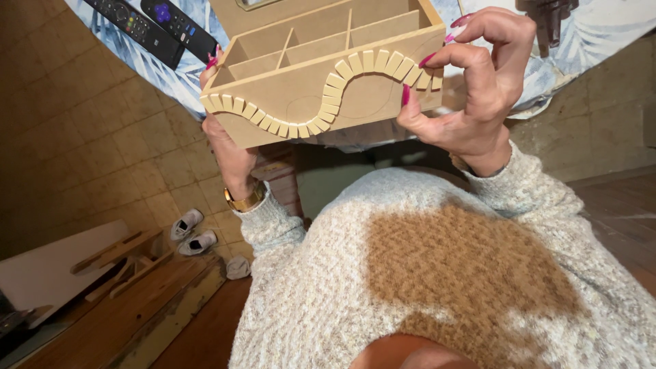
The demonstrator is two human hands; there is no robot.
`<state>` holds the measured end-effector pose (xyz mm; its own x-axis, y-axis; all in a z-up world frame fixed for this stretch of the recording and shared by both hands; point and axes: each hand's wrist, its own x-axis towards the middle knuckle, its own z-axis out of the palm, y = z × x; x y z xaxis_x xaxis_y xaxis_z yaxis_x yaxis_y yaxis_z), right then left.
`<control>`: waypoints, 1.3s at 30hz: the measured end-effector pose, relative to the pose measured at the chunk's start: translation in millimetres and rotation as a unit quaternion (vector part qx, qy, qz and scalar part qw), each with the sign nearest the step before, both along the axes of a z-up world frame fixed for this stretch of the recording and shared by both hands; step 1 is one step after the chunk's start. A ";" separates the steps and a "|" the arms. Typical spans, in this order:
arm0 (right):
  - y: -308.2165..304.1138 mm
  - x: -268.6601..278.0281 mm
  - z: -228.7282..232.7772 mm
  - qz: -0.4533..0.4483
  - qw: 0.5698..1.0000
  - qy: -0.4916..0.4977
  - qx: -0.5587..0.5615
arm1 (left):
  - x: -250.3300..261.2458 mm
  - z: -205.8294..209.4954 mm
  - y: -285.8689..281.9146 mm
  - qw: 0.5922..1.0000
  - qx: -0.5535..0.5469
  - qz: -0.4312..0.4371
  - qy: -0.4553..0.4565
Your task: Decorating the interior and exterior of a wooden box by gluing and positioning small decorative wooden strips.
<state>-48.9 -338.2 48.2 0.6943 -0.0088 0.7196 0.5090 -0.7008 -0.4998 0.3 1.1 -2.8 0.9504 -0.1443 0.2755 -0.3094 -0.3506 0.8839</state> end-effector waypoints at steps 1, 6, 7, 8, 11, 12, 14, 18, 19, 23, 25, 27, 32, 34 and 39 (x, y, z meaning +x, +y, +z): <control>0.1 -0.1 0.4 0.000 1.000 0.000 0.000 | 0.1 0.1 -0.4 1.000 0.000 0.000 0.000; 0.2 -1.2 -0.9 0.001 1.000 0.010 0.008 | -1.5 -2.9 0.8 1.000 -0.012 0.005 0.006; 0.4 -0.9 -0.9 0.002 1.000 0.009 0.008 | -0.2 -3.4 0.9 1.000 -0.012 0.006 0.006; 0.8 -1.5 -0.9 -0.002 1.000 0.012 0.007 | -0.2 -3.9 1.2 1.000 -0.002 0.014 0.010; 1.0 -1.6 -1.2 -0.004 1.000 0.014 0.008 | -0.6 -4.3 2.3 1.000 0.002 0.010 0.003; 1.0 -1.8 -1.4 -0.003 1.000 0.014 0.011 | -1.1 -4.1 2.7 1.000 -0.003 -0.002 -0.006; 0.9 -1.7 -1.9 0.000 1.000 0.014 0.015 | -0.8 -3.0 1.7 1.000 0.000 0.002 -0.005; 1.1 -1.8 -2.5 -0.002 1.000 0.013 0.013 | -0.8 -0.2 0.3 1.000 0.011 0.008 -0.002; 1.1 -2.2 -2.6 -0.002 1.000 0.013 0.013 | -1.2 -0.8 1.0 1.000 0.011 0.008 -0.002; 1.2 -2.1 -2.3 -0.001 1.000 0.017 0.016 | -0.5 -0.2 0.2 1.000 0.003 0.004 0.000; 1.3 -2.2 -2.6 0.000 1.000 0.016 0.017 | -1.5 -0.4 -0.2 1.000 -0.002 0.003 -0.004; 0.8 -0.9 -2.6 -0.003 1.000 0.011 0.014 | -1.2 -1.7 0.7 1.000 -0.005 -0.004 -0.008; -0.7 -2.2 -0.1 0.010 1.000 0.012 0.012 | -0.7 -2.6 0.7 1.000 -0.002 0.003 -0.002; -0.6 -3.9 0.8 0.021 0.999 0.025 0.022 | -0.8 -1.6 0.6 1.000 -0.006 0.003 -0.005; 0.1 -6.7 -5.2 0.018 0.999 0.037 0.033 | 1.3 -2.6 1.3 1.000 -0.008 -0.022 -0.018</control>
<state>-55.7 -338.1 43.0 0.7462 -0.0284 0.6651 0.4933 -0.6472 -0.5812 1.6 2.4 -5.4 0.9327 -0.1817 0.3115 -0.3557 -0.3214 0.8776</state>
